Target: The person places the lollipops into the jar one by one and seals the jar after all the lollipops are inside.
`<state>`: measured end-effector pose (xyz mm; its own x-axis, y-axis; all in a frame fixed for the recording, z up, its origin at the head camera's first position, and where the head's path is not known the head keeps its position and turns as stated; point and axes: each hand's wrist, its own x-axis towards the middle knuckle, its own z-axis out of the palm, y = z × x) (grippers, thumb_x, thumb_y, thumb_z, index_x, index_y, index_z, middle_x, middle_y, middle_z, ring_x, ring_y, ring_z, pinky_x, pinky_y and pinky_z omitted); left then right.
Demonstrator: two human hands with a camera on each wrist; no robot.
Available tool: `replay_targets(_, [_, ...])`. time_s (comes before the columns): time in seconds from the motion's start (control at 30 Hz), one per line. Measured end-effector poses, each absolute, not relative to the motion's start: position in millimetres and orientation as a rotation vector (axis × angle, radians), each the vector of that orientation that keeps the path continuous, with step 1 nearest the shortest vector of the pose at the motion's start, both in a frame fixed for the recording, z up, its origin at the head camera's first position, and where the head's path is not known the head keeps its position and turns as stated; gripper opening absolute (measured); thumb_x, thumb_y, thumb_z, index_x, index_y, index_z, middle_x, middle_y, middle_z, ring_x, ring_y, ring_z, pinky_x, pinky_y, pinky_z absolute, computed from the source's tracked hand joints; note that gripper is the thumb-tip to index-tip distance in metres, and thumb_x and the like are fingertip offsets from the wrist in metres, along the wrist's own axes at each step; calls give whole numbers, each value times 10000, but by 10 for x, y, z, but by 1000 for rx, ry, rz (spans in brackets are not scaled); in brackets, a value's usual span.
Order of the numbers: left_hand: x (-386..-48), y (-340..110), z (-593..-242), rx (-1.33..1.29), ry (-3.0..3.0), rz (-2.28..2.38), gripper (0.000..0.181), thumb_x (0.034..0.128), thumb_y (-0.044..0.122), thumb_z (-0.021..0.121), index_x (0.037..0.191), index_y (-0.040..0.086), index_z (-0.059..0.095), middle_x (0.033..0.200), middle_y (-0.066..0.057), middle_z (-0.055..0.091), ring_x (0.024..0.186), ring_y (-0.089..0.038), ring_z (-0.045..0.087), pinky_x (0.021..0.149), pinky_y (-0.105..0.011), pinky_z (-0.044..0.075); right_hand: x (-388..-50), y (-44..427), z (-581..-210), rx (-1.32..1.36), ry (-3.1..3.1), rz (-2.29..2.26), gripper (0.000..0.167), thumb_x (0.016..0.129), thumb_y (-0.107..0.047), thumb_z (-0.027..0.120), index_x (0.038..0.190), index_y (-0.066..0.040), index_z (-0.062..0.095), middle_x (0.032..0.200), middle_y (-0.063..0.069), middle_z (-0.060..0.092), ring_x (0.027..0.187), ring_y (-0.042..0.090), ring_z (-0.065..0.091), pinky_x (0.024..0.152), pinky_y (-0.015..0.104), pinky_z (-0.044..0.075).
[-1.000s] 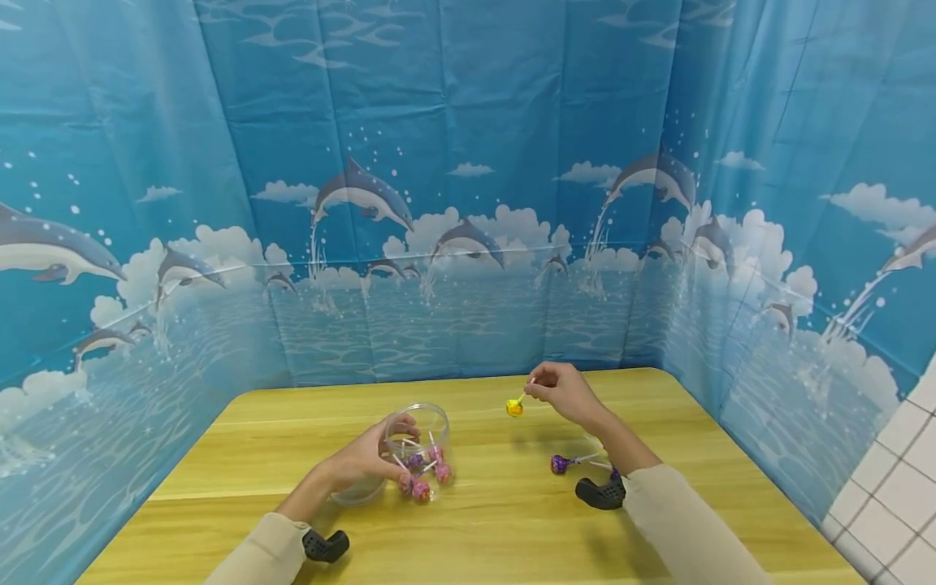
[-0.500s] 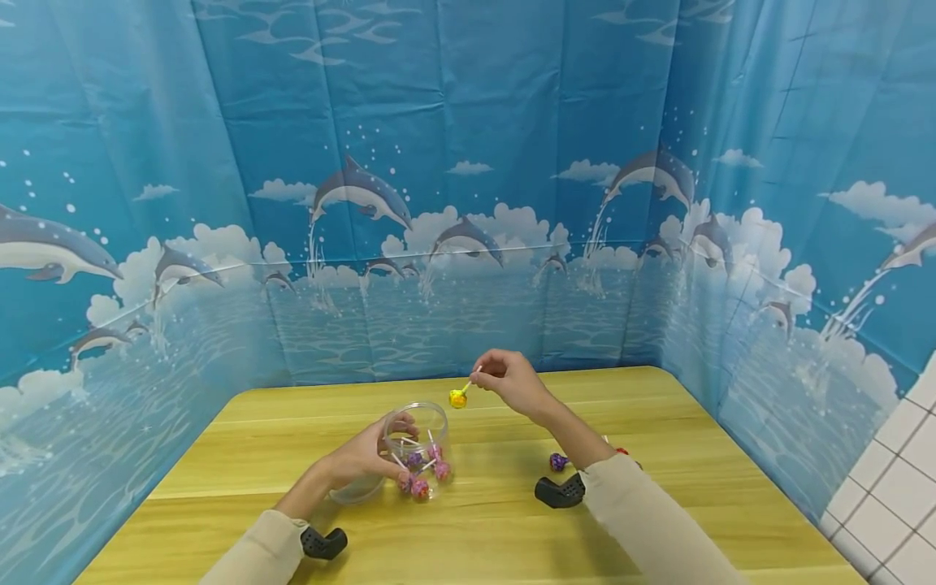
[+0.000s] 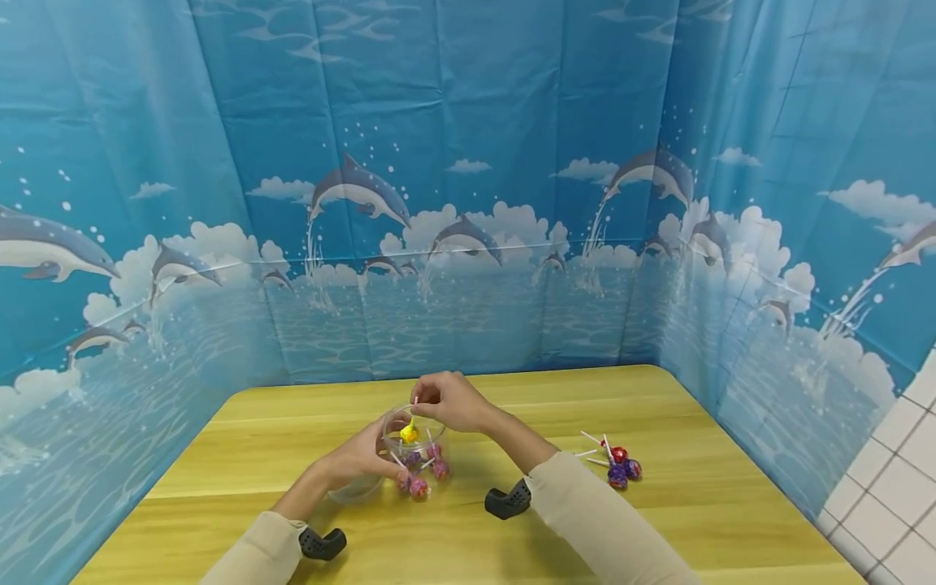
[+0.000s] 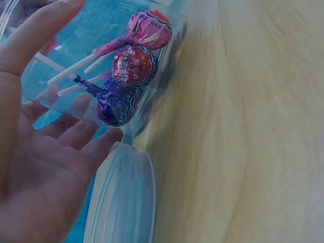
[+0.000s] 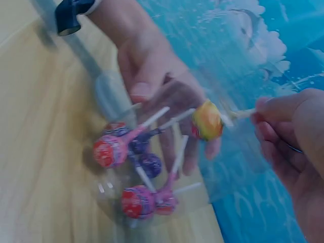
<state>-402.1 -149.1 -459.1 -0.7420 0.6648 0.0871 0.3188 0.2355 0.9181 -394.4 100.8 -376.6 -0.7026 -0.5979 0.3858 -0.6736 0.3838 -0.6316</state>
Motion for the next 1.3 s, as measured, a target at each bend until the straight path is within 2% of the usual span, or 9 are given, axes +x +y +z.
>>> replay_targets(0.17, [-4016,-1488,-4580,910,2196,1498,888,913,178,810,1622,200,276,1559,-114,350,1286,-305,516,981,-468,503,-3943,950,-3792,1219,-2548,1128,50,998,-88,704,988,-42,721,835,-67,714,732,83,668,661,300,552])
replay_targets(0.3, [-4015,-1488,-4578,904,2213,1503,900,906,177,817,1624,204,275,1540,-120,374,1323,-319,486,990,-476,495,-3957,939,-3813,1241,-2527,1118,55,989,-102,720,983,-48,720,827,-73,708,722,84,664,650,297,549])
replay_targets(0.43, [-4011,-1496,-4583,914,2204,1514,888,897,176,826,1610,162,298,1521,-154,401,1343,-326,473,1009,-483,485,-3957,941,-3836,1218,-2547,1149,65,992,-129,724,1017,-69,727,868,-68,716,770,118,689,691,299,563])
replay_targets(0.63, [-4026,-1495,-4587,938,2152,1538,852,894,158,828,1575,79,321,1510,-269,395,1279,-315,532,1012,-466,489,-3950,1014,-3841,1198,-2544,1304,159,1003,-106,699,1132,-14,713,955,-42,726,865,162,703,760,335,575])
replay_targets(0.73, [-4035,-1486,-4587,942,2156,1536,858,898,146,820,1577,43,306,1505,-257,408,1288,-314,532,1022,-468,485,-3944,1070,-3837,1203,-2517,1337,181,1008,-104,692,1169,-23,703,992,-25,727,896,149,703,799,329,577])
replay_targets(1.3, [-4040,-1465,-4603,903,2141,1584,792,871,74,829,1521,88,379,1502,-271,401,1279,-324,546,1008,-468,499,-3900,1584,-3825,1069,-2504,1345,172,1014,-169,698,1166,-91,714,1039,10,719,951,195,690,820,352,575])
